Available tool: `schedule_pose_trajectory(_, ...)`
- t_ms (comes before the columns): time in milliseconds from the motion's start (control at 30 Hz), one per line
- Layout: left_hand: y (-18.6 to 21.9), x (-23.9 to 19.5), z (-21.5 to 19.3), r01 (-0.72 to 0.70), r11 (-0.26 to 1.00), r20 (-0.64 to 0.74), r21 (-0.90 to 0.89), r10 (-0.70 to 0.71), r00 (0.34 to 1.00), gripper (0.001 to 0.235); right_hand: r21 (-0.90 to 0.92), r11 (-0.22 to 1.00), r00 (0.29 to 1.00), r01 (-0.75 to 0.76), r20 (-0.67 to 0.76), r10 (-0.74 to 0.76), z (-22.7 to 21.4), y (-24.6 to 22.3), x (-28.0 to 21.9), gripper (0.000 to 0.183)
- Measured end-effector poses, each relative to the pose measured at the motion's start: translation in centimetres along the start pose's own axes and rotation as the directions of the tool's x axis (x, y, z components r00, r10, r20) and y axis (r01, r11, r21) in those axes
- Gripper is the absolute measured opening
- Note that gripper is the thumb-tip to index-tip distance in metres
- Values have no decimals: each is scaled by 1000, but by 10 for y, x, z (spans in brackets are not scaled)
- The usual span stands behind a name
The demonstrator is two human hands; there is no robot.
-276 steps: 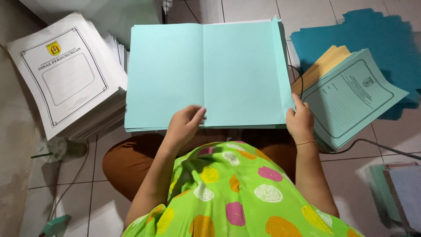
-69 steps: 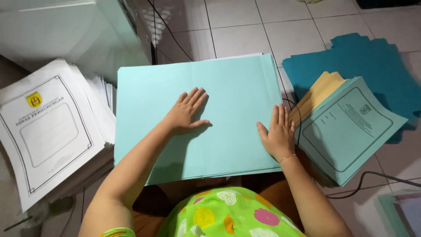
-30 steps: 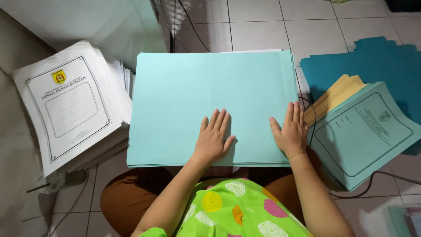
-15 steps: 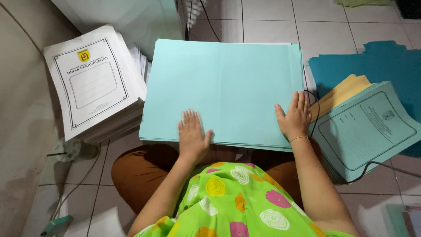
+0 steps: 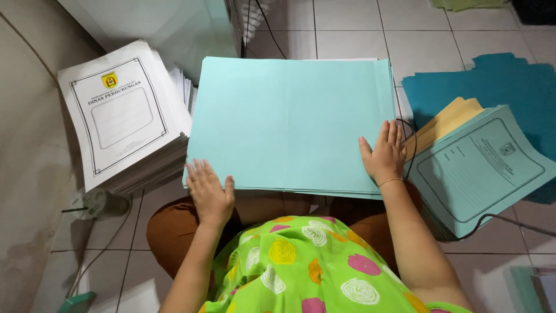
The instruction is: Organizing, smoothing, and stacking large paper folders on the floor in a print shop.
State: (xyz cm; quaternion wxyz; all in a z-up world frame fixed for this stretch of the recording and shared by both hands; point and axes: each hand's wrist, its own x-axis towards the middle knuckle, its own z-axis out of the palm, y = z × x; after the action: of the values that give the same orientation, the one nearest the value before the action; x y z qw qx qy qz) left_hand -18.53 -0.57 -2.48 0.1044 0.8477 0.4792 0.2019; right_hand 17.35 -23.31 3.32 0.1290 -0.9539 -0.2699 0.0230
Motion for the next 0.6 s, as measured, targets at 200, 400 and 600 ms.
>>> schedule_pose_trajectory(200, 89, 17, -1, -750, 652, 472, -110, 698, 538, 87, -16, 1000, 999, -4, 41, 4, -5, -2, 3, 87)
schedule_pose_trajectory(400, 134, 150, 37, -915, 311, 460, -258, 872, 167, 82, -8, 1000, 998, -23, 59, 24, -9, -8, 9, 85)
schedule_pose_trajectory(600, 165, 294, 146, -792, 607, 457, 66, 687, 565, 84, -34, 999, 997, -20, 70, 22, -6, -9, 16, 83)
